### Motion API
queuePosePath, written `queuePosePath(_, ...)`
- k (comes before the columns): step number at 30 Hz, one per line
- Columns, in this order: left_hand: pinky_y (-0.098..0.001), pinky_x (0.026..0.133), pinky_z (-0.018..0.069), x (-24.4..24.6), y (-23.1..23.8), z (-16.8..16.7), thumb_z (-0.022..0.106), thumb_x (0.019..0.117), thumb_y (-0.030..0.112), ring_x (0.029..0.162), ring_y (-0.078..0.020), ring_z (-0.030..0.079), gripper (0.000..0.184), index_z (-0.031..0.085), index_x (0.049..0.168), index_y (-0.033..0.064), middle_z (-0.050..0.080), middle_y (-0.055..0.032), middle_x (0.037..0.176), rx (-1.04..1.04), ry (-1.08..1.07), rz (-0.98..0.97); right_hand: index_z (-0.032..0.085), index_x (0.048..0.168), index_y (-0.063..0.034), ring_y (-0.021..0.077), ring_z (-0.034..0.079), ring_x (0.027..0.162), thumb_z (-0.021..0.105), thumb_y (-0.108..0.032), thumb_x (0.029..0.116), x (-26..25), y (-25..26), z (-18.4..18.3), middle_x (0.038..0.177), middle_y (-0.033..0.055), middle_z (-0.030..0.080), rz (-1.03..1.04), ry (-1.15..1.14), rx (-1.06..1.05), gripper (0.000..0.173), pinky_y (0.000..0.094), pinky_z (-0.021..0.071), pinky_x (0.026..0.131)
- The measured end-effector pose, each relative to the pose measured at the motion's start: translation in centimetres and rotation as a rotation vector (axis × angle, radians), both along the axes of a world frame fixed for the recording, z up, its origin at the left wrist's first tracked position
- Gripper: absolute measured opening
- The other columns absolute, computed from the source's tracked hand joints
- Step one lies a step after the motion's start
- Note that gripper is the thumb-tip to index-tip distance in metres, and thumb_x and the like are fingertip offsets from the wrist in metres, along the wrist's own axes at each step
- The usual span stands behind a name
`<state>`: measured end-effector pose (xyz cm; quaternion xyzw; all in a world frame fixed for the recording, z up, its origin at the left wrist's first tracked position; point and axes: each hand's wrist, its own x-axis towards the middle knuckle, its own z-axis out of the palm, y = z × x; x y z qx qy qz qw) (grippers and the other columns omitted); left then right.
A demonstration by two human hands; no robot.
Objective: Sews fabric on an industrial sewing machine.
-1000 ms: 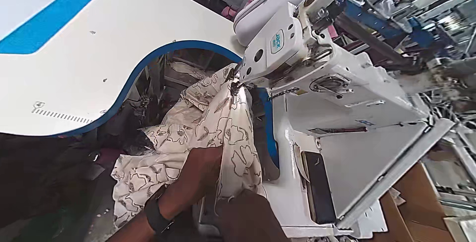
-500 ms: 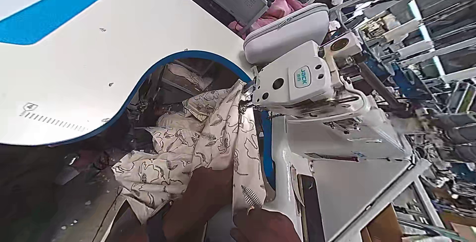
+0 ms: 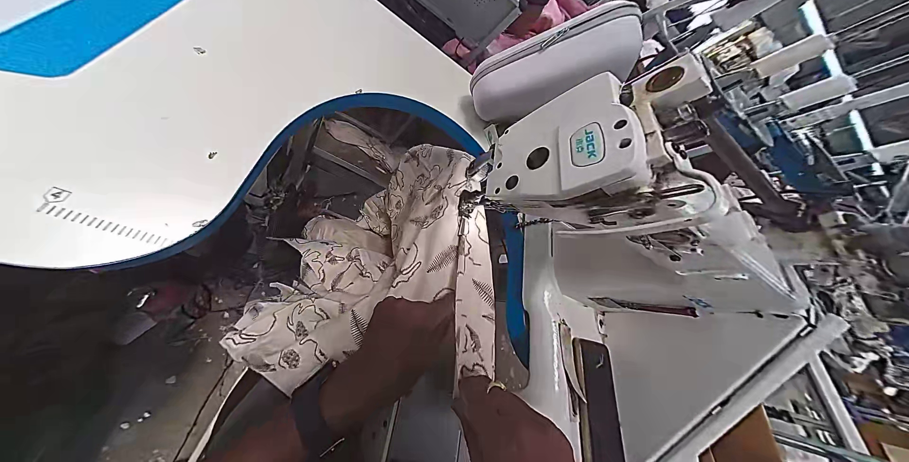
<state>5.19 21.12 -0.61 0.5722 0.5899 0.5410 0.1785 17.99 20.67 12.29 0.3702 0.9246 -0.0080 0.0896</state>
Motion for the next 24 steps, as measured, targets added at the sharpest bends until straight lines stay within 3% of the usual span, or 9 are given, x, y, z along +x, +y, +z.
queuePosePath(3,-0.0374,0.042,0.0411,0.4,-0.2,0.0,0.052,0.0942,0.013,0.043,-0.0209,0.054,0.025,0.069,0.079,0.005,0.052,-0.0056,0.05,-0.007,0.002,0.01,0.071,0.087,0.004,0.0305,0.07,0.061,0.061,0.001,0.0876,-0.7,-0.5,-0.9,0.072,0.0173,0.068,0.021,0.009,0.073,0.01,0.0379,0.0545,0.049)
queuePosePath(7,-0.034,0.041,0.041,0.2,0.2,-0.5,0.053,0.0919,0.012,0.043,-0.0182,0.054,0.026,0.078,0.093,0.0039,0.056,-0.0046,0.052,0.012,-0.022,0.038,0.073,0.091,0.0059,0.0281,0.071,0.061,0.062,0.003,0.0861,-0.9,0.0,-1.7,0.077,0.019,0.07,0.02,0.026,0.152,0.012,0.0333,0.0555,0.052)
queuePosePath(14,-0.0351,0.037,0.0433,0.4,0.1,0.6,0.057,0.0891,0.015,0.045,-0.0185,0.059,0.018,0.069,0.079,0.0079,0.059,-0.0036,0.056,-0.016,0.097,0.09,0.077,0.098,0.0049,0.0244,0.068,0.059,0.066,0.001,0.0839,-1.9,1.4,-2.7,0.077,0.017,0.07,-0.02,0.077,0.327,0.019,0.03,0.0538,0.052)
queuePosePath(18,-0.0342,0.042,0.0489,0.3,0.4,1.4,0.061,0.0823,0.011,0.053,-0.0198,0.064,0.012,0.071,0.076,0.0055,0.062,-0.0061,0.064,-0.025,0.083,0.089,0.079,0.097,0.0016,0.0214,0.067,0.058,0.067,0.0,0.0846,-2.4,2.6,-3.9,0.074,0.0134,0.07,-0.039,0.145,0.452,0.018,0.0274,0.0517,0.05)
queuePosePath(24,-0.0308,0.053,0.0497,0.5,3.3,0.2,0.057,0.0937,0.012,0.06,-0.0188,0.061,0.022,0.075,0.084,0.0055,0.059,-0.0054,0.065,0.055,-0.004,0.24,0.079,0.09,-0.0006,0.018,0.06,0.051,0.061,-0.006,0.0889,-3.5,5.9,-6.3,0.068,0.0095,0.065,-0.013,0.363,0.64,0.018,0.0267,0.0453,0.044)
